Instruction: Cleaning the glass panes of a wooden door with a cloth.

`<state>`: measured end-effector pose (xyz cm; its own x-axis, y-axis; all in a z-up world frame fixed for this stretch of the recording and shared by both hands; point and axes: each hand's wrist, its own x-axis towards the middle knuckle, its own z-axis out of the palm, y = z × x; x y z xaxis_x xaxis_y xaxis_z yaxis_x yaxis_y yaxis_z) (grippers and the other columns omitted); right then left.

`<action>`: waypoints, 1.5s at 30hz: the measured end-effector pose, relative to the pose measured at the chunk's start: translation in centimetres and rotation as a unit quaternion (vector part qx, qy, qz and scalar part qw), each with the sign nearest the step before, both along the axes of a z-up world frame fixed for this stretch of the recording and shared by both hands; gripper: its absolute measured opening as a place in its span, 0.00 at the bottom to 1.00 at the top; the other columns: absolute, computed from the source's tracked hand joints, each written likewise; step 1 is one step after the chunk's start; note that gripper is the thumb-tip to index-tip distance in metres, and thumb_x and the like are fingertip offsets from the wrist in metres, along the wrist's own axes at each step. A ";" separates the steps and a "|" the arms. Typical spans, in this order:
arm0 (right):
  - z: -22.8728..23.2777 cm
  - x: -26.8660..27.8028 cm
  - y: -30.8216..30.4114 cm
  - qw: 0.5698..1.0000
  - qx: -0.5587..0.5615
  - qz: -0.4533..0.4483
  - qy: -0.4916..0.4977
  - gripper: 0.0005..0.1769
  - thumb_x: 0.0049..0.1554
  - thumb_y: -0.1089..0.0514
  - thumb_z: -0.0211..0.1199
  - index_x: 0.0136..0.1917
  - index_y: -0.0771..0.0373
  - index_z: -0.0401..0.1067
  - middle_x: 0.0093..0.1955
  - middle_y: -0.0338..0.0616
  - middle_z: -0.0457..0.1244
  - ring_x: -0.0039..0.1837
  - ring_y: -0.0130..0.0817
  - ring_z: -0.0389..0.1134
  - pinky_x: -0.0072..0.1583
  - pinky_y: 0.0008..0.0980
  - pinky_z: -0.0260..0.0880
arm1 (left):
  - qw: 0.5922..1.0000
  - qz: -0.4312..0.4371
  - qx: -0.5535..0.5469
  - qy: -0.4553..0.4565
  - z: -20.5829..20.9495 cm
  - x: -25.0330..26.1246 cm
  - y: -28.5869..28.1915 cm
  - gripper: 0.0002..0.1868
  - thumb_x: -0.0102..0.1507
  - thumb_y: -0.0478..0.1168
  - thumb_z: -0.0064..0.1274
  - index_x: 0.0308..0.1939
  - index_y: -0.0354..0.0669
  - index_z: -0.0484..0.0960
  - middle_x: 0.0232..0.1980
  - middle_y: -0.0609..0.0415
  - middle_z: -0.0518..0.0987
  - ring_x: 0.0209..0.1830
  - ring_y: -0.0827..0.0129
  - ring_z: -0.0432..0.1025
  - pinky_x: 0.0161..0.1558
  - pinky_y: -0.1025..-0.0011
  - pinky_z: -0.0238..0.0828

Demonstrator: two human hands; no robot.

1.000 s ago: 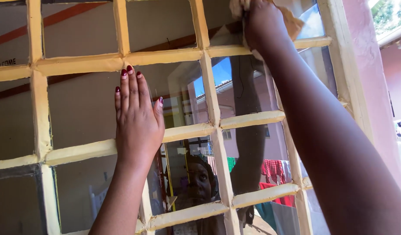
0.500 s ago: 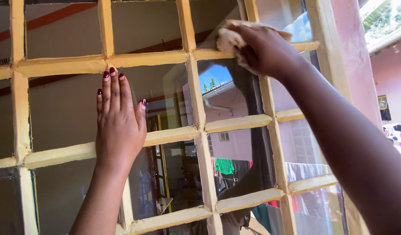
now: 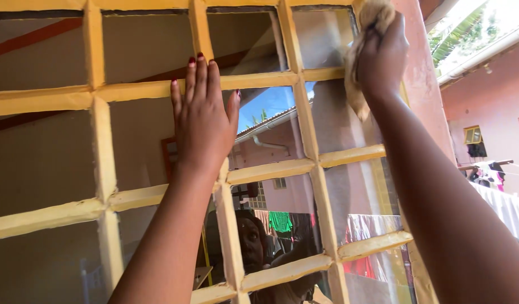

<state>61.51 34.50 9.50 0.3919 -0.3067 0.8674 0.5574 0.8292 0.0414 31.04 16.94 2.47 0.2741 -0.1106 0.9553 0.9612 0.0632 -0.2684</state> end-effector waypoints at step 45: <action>4.1 -0.6 0.8 0.994 -0.023 -0.048 -0.098 0.21 0.68 0.58 0.56 0.70 0.66 0.57 0.43 0.67 0.67 0.47 0.70 0.68 0.48 0.62 0.67 | 0.996 0.064 0.055 0.010 -0.2 1.1 0.7 0.29 0.75 0.53 0.44 0.69 0.30 0.70 0.78 0.34 0.61 0.77 0.45 0.56 0.76 0.49 0.44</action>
